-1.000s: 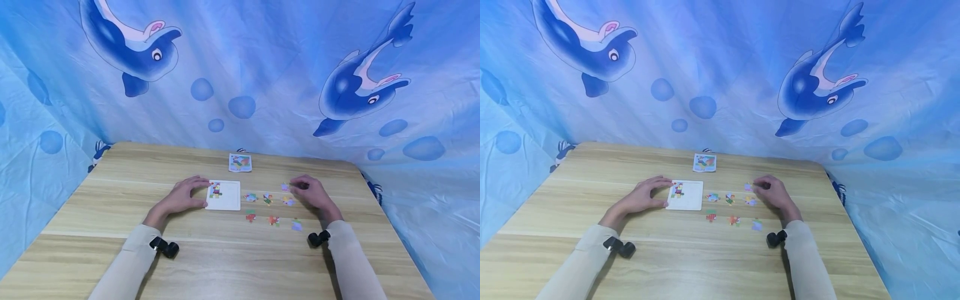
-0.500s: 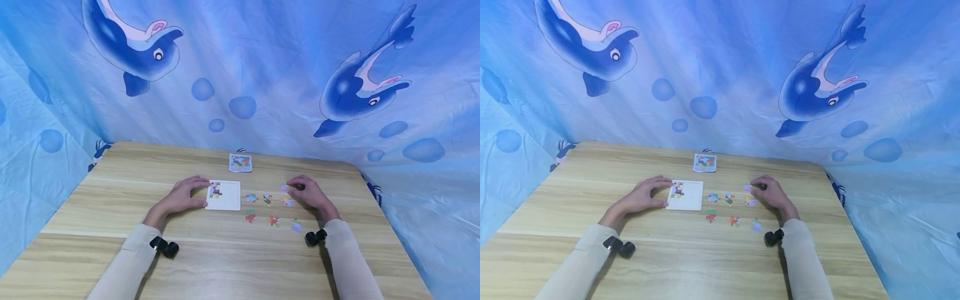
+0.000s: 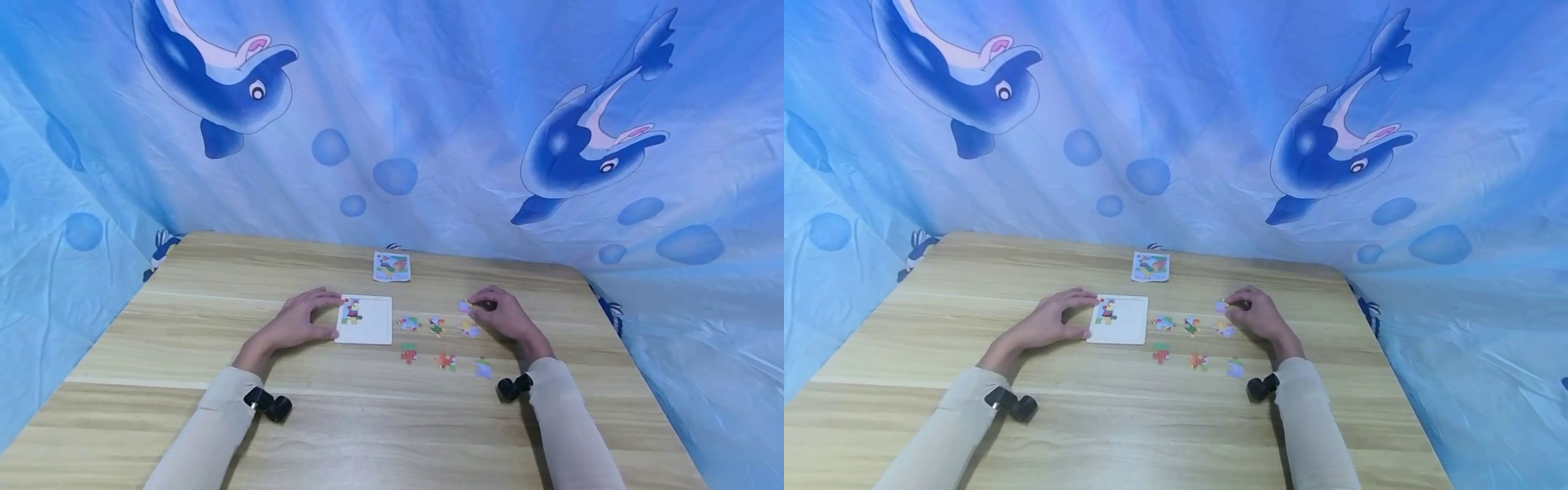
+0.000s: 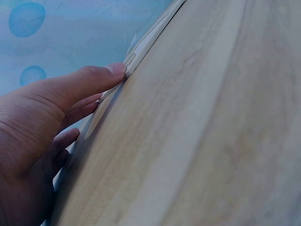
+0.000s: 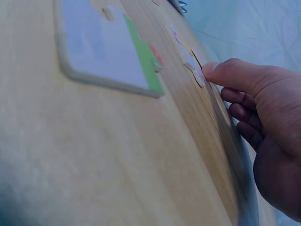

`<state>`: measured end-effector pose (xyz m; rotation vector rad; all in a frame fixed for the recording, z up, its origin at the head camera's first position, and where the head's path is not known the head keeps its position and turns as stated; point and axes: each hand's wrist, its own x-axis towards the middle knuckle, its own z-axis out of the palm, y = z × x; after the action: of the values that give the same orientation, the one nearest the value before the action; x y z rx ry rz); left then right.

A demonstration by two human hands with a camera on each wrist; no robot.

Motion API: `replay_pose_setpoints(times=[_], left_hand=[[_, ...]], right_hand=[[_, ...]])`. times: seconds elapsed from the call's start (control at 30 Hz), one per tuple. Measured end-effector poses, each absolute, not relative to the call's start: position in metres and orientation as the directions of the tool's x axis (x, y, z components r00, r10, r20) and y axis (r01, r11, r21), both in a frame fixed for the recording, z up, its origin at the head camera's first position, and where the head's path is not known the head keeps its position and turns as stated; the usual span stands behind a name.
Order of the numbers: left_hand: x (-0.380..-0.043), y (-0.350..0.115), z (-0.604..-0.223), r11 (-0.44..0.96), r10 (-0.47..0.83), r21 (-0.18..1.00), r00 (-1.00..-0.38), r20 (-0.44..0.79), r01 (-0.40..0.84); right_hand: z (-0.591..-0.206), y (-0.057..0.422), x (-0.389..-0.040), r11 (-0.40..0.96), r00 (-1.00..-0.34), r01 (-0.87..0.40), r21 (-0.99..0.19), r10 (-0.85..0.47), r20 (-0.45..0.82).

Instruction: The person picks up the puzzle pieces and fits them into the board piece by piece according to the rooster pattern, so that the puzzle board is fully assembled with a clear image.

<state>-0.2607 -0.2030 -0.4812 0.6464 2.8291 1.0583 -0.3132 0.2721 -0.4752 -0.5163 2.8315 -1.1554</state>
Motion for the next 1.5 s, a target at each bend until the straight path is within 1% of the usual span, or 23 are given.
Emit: replay_pose_setpoints(times=[0.2, 0.43, 0.8, 1.03, 1.5], left_hand=[[-0.260, -0.203, -0.479, 0.673, 0.397, 0.645, -0.913, 0.096, 0.361], [-0.259, -0.203, -0.479, 0.671, 0.395, 0.649, -0.914, 0.095, 0.358], [-0.259, -0.202, -0.480, 0.668, 0.403, 0.648, -0.910, 0.097, 0.364], [-0.261, -0.202, -0.483, 0.681, 0.406, 0.637, -0.910, 0.080, 0.360], [-0.260, -0.202, -0.481, 0.679, 0.402, 0.641, -0.912, 0.083, 0.358]], right_hand=[[-0.477, 0.272, -0.313, 0.650, -0.946, -0.278, -0.707, -0.312, 0.085], [-0.471, 0.262, -0.309, 0.663, -0.947, -0.282, -0.694, -0.307, 0.092], [-0.459, 0.215, -0.301, 0.635, -0.916, -0.371, -0.678, -0.370, 0.155], [-0.460, 0.190, -0.297, 0.577, -0.906, -0.371, -0.727, -0.395, 0.149], [-0.464, 0.124, -0.283, 0.528, -0.860, -0.439, -0.727, -0.481, 0.171]])
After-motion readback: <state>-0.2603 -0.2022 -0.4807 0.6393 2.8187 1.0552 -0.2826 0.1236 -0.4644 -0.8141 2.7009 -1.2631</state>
